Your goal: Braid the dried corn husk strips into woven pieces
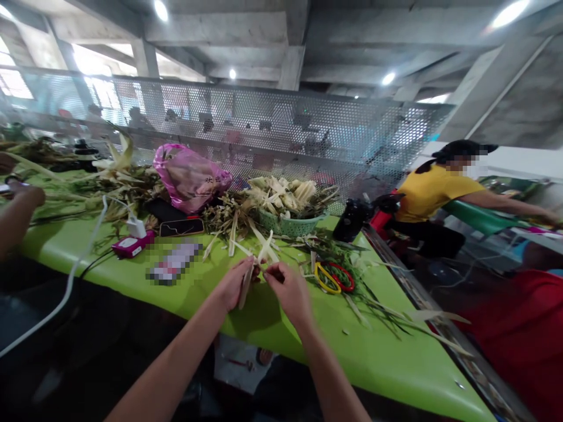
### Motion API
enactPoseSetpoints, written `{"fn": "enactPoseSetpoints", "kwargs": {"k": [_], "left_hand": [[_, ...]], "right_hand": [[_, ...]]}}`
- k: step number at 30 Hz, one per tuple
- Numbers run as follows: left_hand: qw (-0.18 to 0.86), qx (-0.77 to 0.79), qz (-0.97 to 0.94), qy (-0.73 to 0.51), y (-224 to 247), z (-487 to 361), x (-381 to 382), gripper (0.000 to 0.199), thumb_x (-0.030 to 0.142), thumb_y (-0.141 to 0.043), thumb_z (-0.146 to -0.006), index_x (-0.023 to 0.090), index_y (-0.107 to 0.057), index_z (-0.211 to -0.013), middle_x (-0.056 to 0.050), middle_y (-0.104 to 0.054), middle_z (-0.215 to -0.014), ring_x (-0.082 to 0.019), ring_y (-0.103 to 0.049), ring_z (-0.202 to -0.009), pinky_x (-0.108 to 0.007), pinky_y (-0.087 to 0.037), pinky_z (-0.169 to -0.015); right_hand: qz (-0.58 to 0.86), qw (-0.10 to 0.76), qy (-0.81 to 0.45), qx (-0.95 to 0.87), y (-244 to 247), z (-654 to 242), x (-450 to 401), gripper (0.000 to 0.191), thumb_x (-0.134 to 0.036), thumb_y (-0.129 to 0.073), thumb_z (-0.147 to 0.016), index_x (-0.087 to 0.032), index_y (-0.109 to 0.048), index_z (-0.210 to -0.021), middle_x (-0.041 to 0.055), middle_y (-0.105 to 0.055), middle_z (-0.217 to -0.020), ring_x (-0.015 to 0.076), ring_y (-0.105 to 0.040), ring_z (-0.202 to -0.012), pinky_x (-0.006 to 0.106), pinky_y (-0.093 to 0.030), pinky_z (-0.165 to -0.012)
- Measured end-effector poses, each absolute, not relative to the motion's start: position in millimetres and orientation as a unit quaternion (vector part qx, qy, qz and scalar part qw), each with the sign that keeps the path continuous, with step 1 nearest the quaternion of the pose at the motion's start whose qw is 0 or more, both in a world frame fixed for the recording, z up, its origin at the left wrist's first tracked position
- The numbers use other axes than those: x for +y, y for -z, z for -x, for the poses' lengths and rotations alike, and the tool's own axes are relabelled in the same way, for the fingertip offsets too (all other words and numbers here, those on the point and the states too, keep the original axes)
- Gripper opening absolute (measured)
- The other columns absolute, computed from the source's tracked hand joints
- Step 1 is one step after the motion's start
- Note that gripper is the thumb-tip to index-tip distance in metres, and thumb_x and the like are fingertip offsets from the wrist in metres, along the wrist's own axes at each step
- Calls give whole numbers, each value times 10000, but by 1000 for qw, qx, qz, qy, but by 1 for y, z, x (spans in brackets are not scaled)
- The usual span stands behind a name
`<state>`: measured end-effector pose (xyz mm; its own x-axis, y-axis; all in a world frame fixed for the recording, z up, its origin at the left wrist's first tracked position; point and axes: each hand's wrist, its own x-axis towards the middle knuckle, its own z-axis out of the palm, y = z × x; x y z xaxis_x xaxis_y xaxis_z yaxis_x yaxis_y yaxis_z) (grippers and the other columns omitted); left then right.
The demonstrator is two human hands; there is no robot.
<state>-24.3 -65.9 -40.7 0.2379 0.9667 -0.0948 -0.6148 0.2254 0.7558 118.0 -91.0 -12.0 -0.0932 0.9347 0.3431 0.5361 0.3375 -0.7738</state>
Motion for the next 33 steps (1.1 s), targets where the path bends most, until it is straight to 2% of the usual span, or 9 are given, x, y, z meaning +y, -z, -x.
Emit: {"fn": "enactPoseSetpoints", "kwargs": {"k": [3,8,10,14,16,22,27,29,33], "left_hand": [[728,295,-293,-545,37,26,-67,375,459,-744,-635,129,-680,-800,-1,-558,-629,-78,-506,-573,-194,-421,-578],[750,281,-266,-536,36,28,-65,353,416,-762,-628,109,-650,-760,52,-459,-533,-26,-366,-436,-175,-340,-486],[749,291,-273,-529,38,28,-64,352,421,-749,-646,106,-653,-772,41,-484,-549,-33,-396,-457,-179,-345,-499],[725,308,-325,-523,43,26,-64,357,443,-723,-670,110,-670,-789,-3,-572,-619,-71,-492,-556,-191,-357,-538],[716,304,-347,-524,44,24,-66,349,448,-713,-678,123,-674,-798,-9,-594,-638,-84,-504,-576,-203,-363,-556],[710,304,-373,-514,38,22,-71,353,465,-708,-672,135,-673,-793,-1,-593,-636,-87,-461,-556,-225,-334,-568],[708,300,-373,-519,33,21,-72,354,444,-744,-634,139,-668,-797,-7,-610,-690,-79,-438,-565,-223,-328,-587],[706,302,-376,-519,35,21,-71,352,458,-730,-649,146,-670,-803,-8,-611,-710,-83,-448,-584,-222,-341,-604],[683,323,-413,-509,38,22,-70,354,487,-674,-699,155,-686,-819,-15,-604,-720,-99,-457,-625,-223,-349,-612]], "right_hand": [[529,427,-240,-693,15,-123,-87,200,-374,-607,-789,-177,-638,-769,16,-639,-670,180,-572,-629,296,-429,-609],[536,422,-251,-687,20,-136,-87,231,-398,-618,-771,-168,-629,-744,11,-607,-628,165,-532,-600,280,-403,-585],[537,413,-259,-688,21,-141,-87,254,-419,-623,-763,-166,-642,-746,23,-623,-643,171,-543,-612,285,-415,-601],[538,418,-262,-683,13,-144,-82,277,-437,-618,-776,-193,-705,-874,67,-707,-898,238,-611,-842,359,-446,-789],[524,430,-297,-673,8,-140,-78,284,-443,-598,-797,-204,-713,-897,66,-709,-953,248,-610,-905,378,-433,-845],[489,517,-428,-557,11,-119,-64,281,-435,-695,-682,-165,-676,-758,16,-662,-684,182,-589,-669,318,-453,-691],[486,587,-387,-519,22,-113,-56,336,-474,-714,-639,-162,-654,-746,18,-650,-689,164,-565,-638,296,-439,-647],[506,570,-367,-534,21,-117,-57,346,-496,-695,-662,-156,-644,-704,19,-634,-651,158,-547,-607,288,-425,-618],[582,460,-258,-619,5,-124,-67,420,-515,-603,-771,-159,-590,-548,-9,-520,-481,128,-454,-483,261,-339,-510]]}}
